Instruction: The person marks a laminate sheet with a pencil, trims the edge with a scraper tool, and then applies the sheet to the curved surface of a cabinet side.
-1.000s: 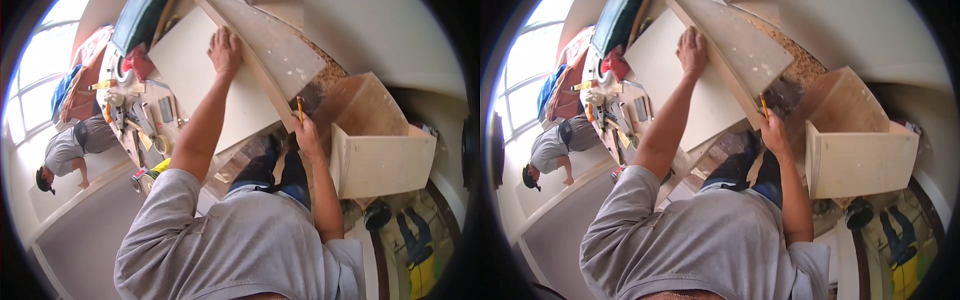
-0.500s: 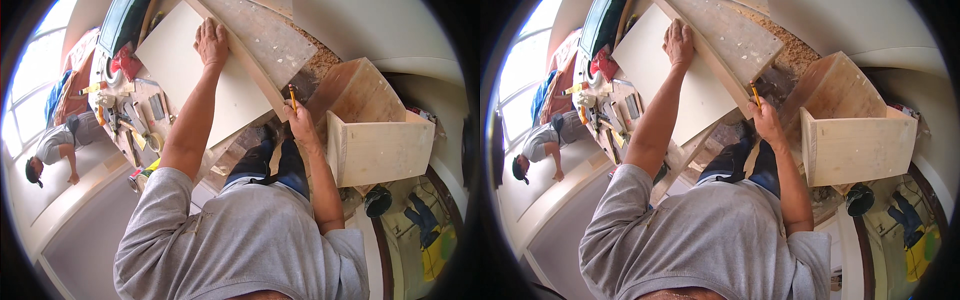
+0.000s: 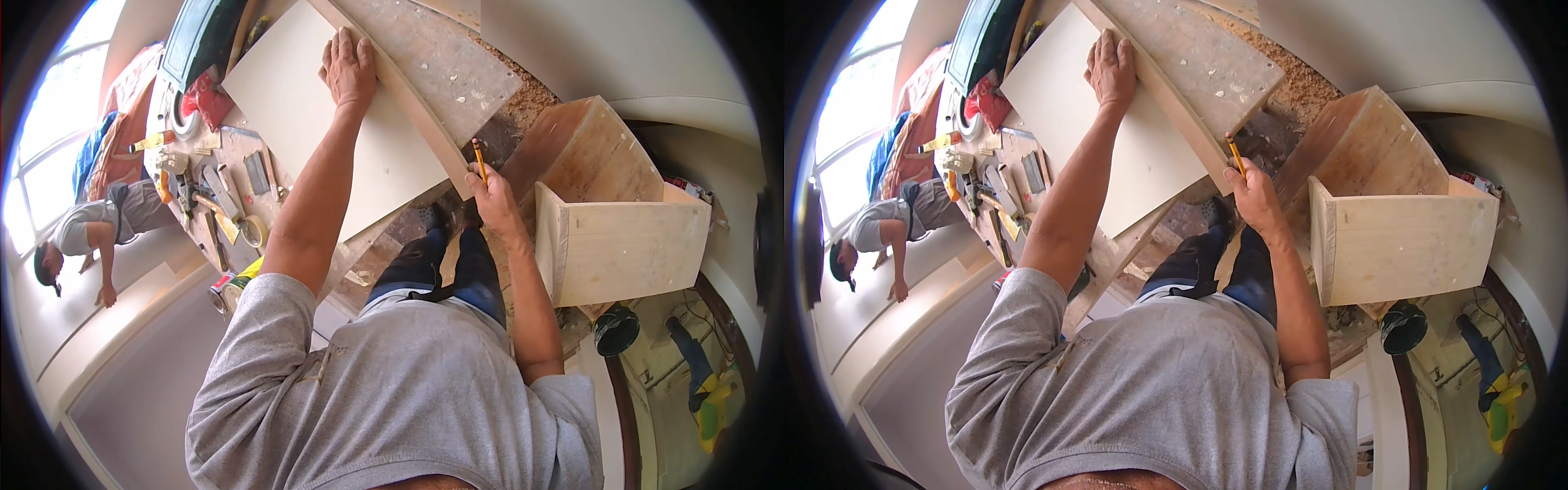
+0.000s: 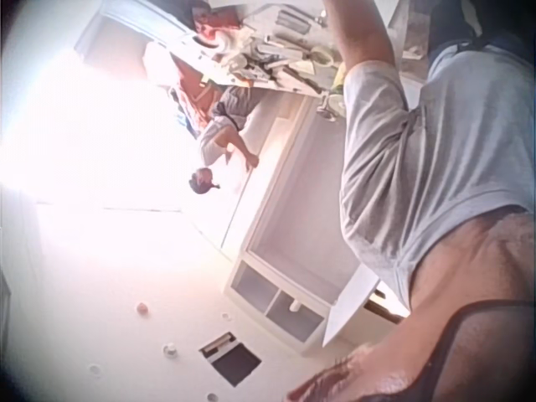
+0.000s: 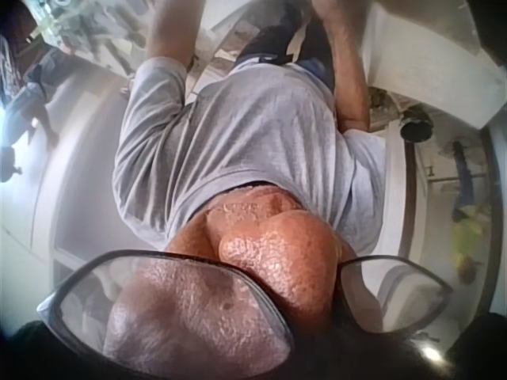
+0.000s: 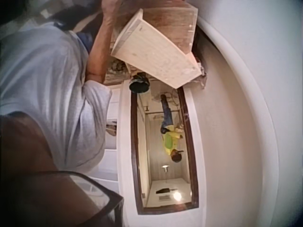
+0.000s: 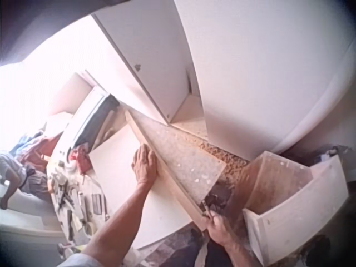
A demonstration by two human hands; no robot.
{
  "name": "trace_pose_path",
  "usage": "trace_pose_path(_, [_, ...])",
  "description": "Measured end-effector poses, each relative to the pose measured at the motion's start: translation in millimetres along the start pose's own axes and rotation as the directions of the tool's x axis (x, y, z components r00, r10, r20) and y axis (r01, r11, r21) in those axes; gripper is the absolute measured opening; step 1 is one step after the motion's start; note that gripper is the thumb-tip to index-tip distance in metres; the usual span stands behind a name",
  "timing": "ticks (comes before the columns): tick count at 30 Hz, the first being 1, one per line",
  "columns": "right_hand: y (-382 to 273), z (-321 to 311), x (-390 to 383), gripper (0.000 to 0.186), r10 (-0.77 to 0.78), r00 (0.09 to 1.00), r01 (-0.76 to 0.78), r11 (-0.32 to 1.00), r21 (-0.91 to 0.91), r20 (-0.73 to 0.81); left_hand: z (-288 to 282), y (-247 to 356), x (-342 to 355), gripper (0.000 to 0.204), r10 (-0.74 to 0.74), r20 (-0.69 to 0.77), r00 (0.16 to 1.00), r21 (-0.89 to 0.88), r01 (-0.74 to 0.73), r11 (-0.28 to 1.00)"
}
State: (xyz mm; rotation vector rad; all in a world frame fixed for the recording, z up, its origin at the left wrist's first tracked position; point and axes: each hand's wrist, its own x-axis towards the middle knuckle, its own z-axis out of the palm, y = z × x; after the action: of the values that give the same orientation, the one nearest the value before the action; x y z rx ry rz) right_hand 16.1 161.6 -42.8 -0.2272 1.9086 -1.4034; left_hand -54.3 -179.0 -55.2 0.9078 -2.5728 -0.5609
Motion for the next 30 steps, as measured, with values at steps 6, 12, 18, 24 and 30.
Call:
trace_pose_path(6, [1.3,5.7,5.4,0.032,-0.068,0.998,0.069,0.995,0.071,-0.015,-8.2,-1.8,4.0,0.065,0.033,-0.016,0.999,0.013,-0.032,0.999])
trace_pose_path(12, [8.9,11.8,7.7,0.035,-0.078,0.996,0.079,0.997,0.022,-0.052,-2.3,-7.3,1.4,0.064,-0.023,0.029,0.999,0.075,0.020,0.997])
trace_pose_path(18, [14.3,15.2,7.0,0.035,-0.099,0.993,0.103,0.993,0.052,-0.065,-5.4,-2.9,-1.9,0.065,-0.044,0.040,0.998,0.068,0.041,0.997])
trace_pose_path(24, [11.1,15.1,11.5,0.036,-0.095,0.994,0.098,0.994,0.056,-0.048,-7.2,-4.4,3.6,0.065,-0.050,0.050,0.997,0.054,0.048,0.997])
trace_pose_path(30, [7.5,14.8,15.8,0.042,-0.029,1.000,0.028,0.996,0.087,0.010,-4.4,-9.0,7.1,0.066,-0.050,0.056,0.997,0.063,0.047,0.997])
